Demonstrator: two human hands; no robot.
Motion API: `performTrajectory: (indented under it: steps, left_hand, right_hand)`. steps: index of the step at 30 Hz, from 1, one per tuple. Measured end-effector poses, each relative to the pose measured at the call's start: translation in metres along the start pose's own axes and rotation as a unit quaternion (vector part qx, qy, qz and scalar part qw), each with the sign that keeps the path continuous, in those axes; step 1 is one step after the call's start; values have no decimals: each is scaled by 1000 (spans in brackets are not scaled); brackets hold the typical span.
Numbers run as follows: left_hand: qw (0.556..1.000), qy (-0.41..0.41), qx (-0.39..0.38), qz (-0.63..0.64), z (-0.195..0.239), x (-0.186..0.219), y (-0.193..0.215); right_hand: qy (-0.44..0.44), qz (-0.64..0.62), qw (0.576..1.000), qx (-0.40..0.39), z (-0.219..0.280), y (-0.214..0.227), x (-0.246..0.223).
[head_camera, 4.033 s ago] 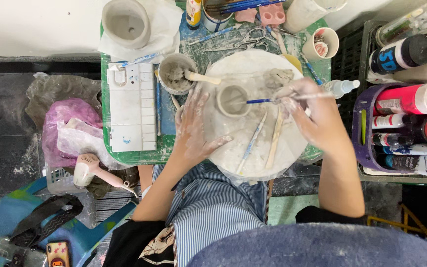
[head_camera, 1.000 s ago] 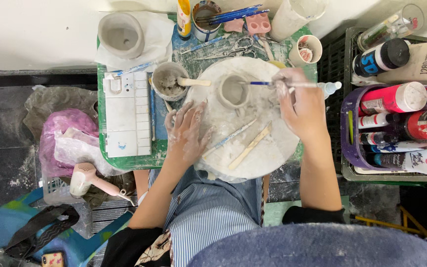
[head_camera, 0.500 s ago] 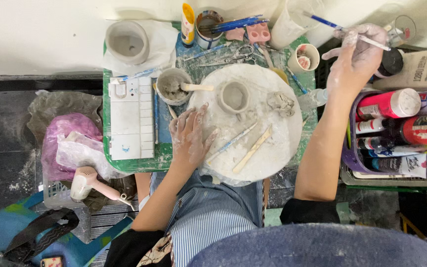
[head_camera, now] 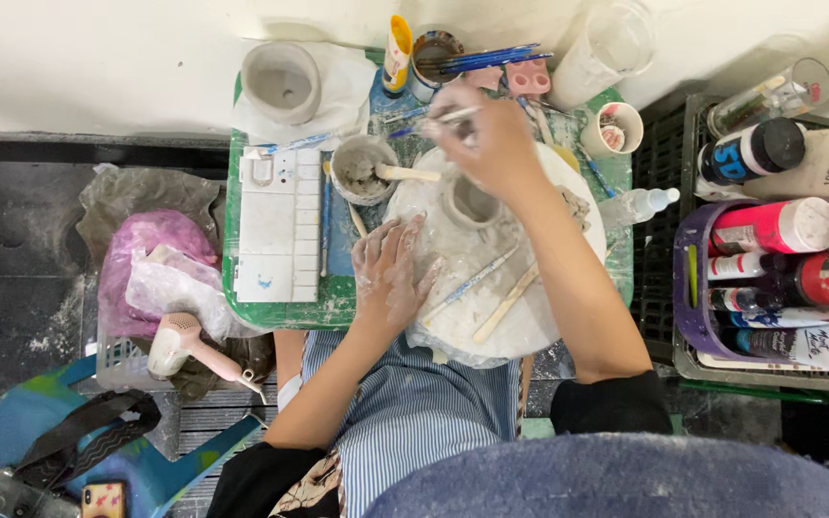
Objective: The person forms a small clay pot on a rotating turntable. They use a brush to apply clay slip to the interior and rim of the pot, then smooth the surface using a wooden tool and their hands.
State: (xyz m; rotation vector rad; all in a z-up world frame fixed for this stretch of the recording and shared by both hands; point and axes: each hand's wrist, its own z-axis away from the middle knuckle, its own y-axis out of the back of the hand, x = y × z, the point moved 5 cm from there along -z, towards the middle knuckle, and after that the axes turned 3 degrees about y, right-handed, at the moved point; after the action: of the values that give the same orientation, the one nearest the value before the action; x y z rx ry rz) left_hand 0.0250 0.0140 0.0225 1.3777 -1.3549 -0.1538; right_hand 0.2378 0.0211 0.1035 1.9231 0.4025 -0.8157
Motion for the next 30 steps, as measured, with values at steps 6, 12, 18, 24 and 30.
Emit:
performTrajectory:
  steps: [6,12,18,24,30]
  left_hand:
    - [1000,2,11,18,2,-2,-1]
    - [1000,4,13,26,2,-4,-4]
    - [1000,-2,13,26,4,-5,-3]
    - [1000,-9,17,24,5,-5,-4]
    - [999,14,8,32,1,-4,-4]
  right_hand:
    - [84,101,988,-77,-17,-36,-12]
    - [86,122,986,-72,-15,-37,-13]
    - [80,168,979,-80,-14,-32,-19]
    - [62,-6,998,-33,13,30,-31]
    - [-31,-89,994,63,101,116,-25]
